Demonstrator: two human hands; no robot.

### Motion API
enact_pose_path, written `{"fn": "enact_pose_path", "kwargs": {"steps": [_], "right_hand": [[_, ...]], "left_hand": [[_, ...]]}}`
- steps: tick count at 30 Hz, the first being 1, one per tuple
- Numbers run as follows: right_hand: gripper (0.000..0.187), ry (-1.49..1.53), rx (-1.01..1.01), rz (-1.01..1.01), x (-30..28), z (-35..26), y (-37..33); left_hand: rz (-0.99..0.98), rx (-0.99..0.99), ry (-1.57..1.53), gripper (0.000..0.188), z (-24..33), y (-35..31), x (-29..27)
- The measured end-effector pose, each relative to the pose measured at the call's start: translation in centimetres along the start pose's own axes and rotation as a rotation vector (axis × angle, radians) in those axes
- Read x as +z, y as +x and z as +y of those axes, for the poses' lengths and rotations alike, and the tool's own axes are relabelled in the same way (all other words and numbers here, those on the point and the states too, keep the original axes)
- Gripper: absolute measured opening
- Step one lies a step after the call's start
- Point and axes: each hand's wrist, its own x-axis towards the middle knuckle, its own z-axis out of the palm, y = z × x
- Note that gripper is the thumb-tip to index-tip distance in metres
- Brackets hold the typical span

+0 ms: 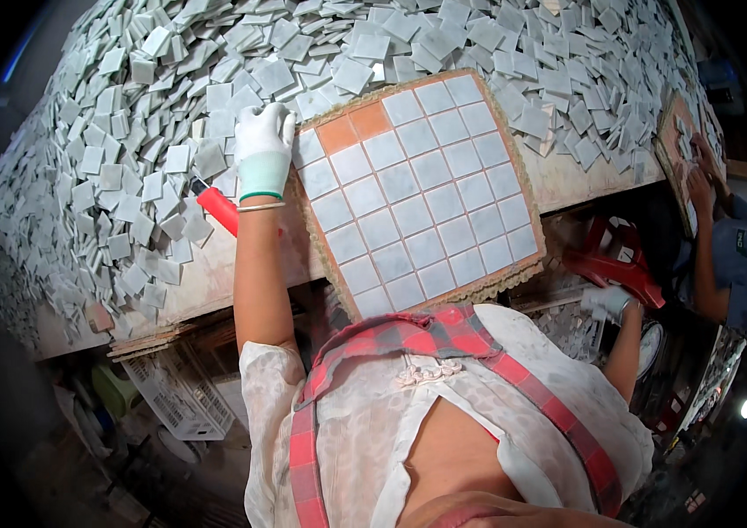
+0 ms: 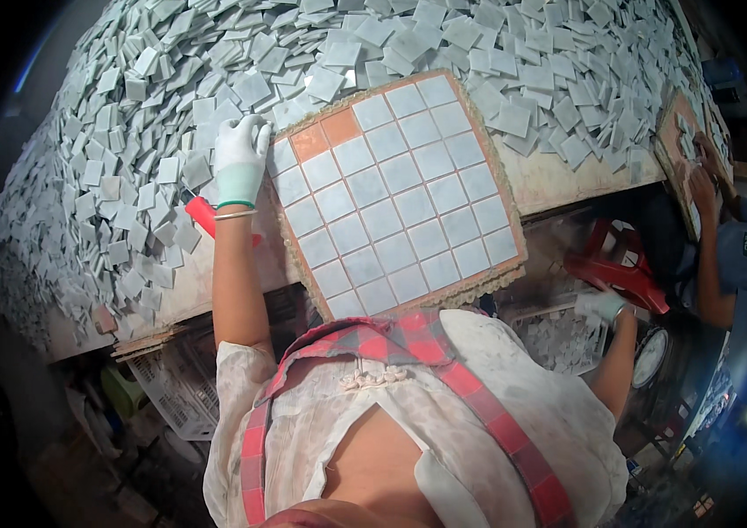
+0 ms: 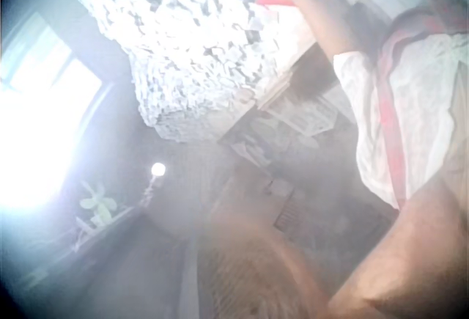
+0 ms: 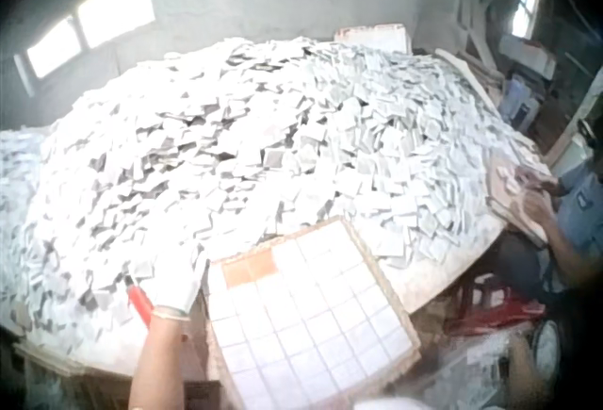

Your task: The person places small square tiles one by one onto a gridded board, filling empty slots from a large pile on the table. The person wears gloves and arranges the tiles in a regular pattern, occasionally adjusting their position to align with the grid.

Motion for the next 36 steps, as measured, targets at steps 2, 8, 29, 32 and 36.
{"fn": "enact_pose_path", "kwargs": {"steps": [2,8,29,32,36], "right_hand": [[0.028,0.023,0.189,0.054,4.3,5.9,-1.7],[0.033,-0.034,0.753,0.356,9.3,16.6,-1.0],[0.035,-0.341,-1.244,0.969,-3.8,-55.6,20.7],[0.026,-0.818,-1.077,0.965,-3.9,-58.0,22.3],[0.019,-0.422,-1.285,1.103,-3.6,-57.7,20.6]], "left_hand": [[-0.002,0.041,-0.003,0.028,0.0,0.5,0.1],[-0.068,0.024,0.009,0.038,-0.4,1.7,-0.2],[0.007,-0.354,-1.082,0.03,1.8,-1.3,-3.0],[-0.101,-0.236,-0.975,0.025,4.4,-2.6,-2.9],[0.063,0.131,-0.547,0.025,4.4,-3.8,-0.2]]}}
